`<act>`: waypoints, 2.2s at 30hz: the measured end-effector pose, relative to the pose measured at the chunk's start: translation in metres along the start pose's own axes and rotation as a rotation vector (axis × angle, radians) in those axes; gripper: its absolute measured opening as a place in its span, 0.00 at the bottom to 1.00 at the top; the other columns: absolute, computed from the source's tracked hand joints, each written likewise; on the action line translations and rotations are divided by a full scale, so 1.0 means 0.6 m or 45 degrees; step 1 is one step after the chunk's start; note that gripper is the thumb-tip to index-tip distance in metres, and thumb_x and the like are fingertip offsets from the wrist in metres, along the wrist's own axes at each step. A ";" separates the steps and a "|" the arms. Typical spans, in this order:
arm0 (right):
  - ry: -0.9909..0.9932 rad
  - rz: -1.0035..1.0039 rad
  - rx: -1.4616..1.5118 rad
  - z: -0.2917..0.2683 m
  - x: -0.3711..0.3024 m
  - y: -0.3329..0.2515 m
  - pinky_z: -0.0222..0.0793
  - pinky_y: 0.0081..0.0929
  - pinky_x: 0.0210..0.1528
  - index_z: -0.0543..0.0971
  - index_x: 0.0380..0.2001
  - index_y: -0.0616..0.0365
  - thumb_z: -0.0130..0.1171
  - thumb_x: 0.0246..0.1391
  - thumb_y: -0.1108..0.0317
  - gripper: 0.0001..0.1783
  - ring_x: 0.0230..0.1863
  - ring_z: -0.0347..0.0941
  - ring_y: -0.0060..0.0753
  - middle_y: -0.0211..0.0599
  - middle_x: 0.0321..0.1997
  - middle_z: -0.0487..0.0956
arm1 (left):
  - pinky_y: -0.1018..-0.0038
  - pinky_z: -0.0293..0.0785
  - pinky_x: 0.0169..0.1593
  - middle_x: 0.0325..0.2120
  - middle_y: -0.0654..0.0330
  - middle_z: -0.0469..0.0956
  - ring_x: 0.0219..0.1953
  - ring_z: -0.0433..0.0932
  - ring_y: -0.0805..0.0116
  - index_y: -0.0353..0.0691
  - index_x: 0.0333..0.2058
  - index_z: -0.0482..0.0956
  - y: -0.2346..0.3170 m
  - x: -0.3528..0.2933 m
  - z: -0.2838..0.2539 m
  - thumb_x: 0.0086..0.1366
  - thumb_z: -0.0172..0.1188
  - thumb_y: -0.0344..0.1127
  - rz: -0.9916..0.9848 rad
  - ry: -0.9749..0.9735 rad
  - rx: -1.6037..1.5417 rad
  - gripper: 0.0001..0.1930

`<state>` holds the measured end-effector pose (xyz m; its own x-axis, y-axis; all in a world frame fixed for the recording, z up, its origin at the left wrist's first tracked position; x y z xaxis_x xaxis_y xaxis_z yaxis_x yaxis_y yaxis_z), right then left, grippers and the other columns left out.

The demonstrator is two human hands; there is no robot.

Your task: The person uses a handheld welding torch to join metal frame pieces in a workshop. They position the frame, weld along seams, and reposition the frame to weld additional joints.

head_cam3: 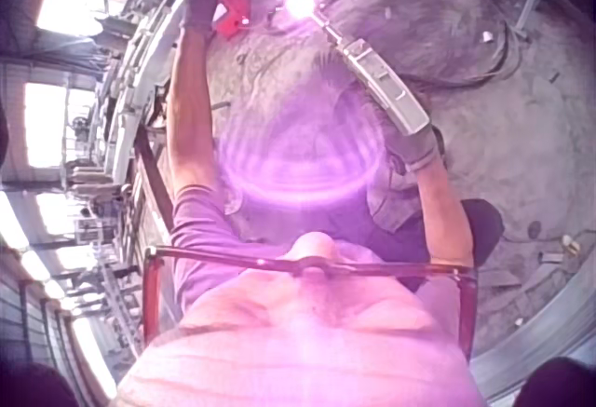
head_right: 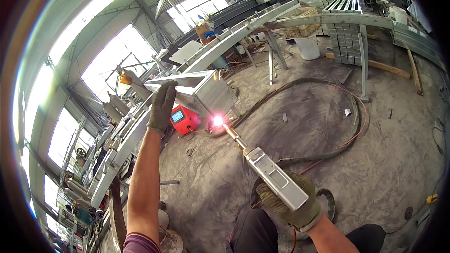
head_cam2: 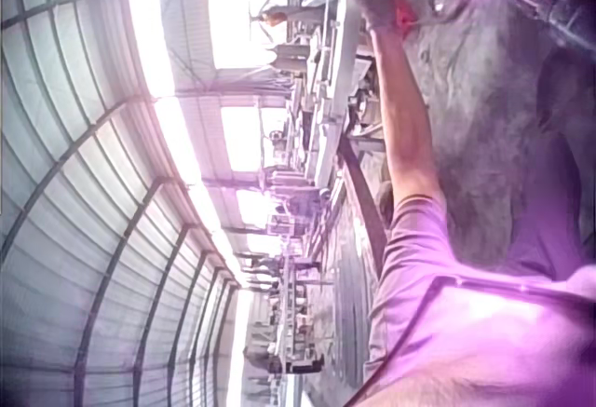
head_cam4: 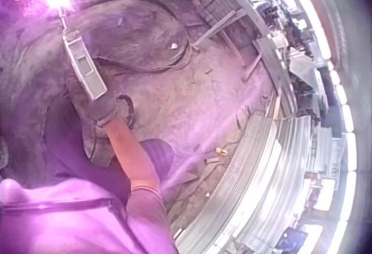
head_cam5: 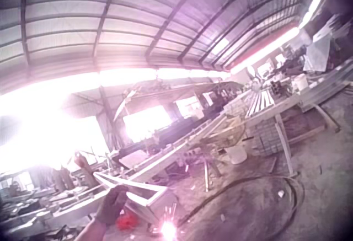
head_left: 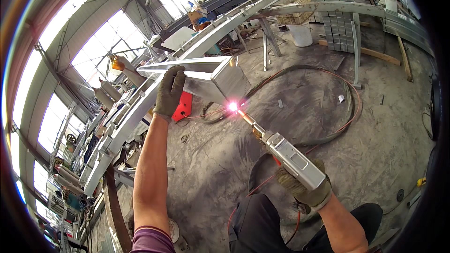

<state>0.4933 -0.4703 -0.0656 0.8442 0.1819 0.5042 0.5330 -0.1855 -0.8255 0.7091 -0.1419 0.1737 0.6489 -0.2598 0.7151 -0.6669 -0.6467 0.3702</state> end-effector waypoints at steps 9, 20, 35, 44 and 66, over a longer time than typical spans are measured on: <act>0.197 -0.361 -0.421 -0.040 0.010 -0.059 0.83 0.34 0.50 0.89 0.49 0.45 0.71 0.57 0.64 0.15 0.49 0.87 0.35 0.28 0.48 0.89 | 0.70 0.72 0.61 0.50 0.59 0.82 0.54 0.77 0.68 0.36 0.57 0.80 0.005 -0.005 0.000 0.80 0.57 0.39 -0.009 0.009 -0.007 0.15; 0.386 -0.402 -0.305 -0.085 0.047 -0.058 0.83 0.37 0.44 0.90 0.42 0.49 0.72 0.55 0.67 0.10 0.41 0.87 0.38 0.32 0.41 0.89 | 0.71 0.70 0.63 0.54 0.62 0.80 0.58 0.74 0.71 0.39 0.58 0.81 -0.028 -0.008 -0.005 0.83 0.52 0.48 -0.162 0.003 -0.093 0.20; 0.407 0.113 0.251 -0.135 0.103 0.081 0.78 0.34 0.40 0.86 0.49 0.54 0.70 0.61 0.69 0.14 0.40 0.83 0.36 0.35 0.42 0.87 | 0.73 0.74 0.52 0.45 0.65 0.82 0.44 0.76 0.76 0.37 0.53 0.83 0.019 -0.001 0.008 0.80 0.57 0.46 -0.228 0.093 -0.105 0.18; 0.570 0.581 0.336 -0.213 0.060 0.067 0.76 0.30 0.41 0.85 0.49 0.60 0.71 0.64 0.61 0.16 0.37 0.78 0.26 0.29 0.40 0.84 | 0.80 0.69 0.40 0.45 0.66 0.79 0.35 0.71 0.81 0.38 0.52 0.81 0.021 -0.013 -0.007 0.80 0.56 0.40 -0.567 0.022 -0.133 0.13; 1.556 0.571 0.389 -0.819 0.356 -0.411 0.67 0.21 0.31 0.80 0.47 0.52 0.60 0.72 0.51 0.16 0.26 0.69 0.18 0.26 0.29 0.76 | 0.55 0.38 0.83 0.70 0.47 0.70 0.80 0.50 0.43 0.44 0.49 0.85 -0.020 -0.036 -0.012 0.57 0.58 0.27 -0.867 -0.776 0.357 0.20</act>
<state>0.5698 -0.8601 0.3700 0.5354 -0.8429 -0.0541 0.2999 0.2495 -0.9207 0.7000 -0.1233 0.1582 0.9972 -0.0417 -0.0626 -0.0148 -0.9246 0.3807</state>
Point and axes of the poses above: each hand's wrist, its own x-axis towards the middle knuckle, its own z-axis out of the palm, y = z × x, the point moved 8 cm from there along x, towards the middle knuckle
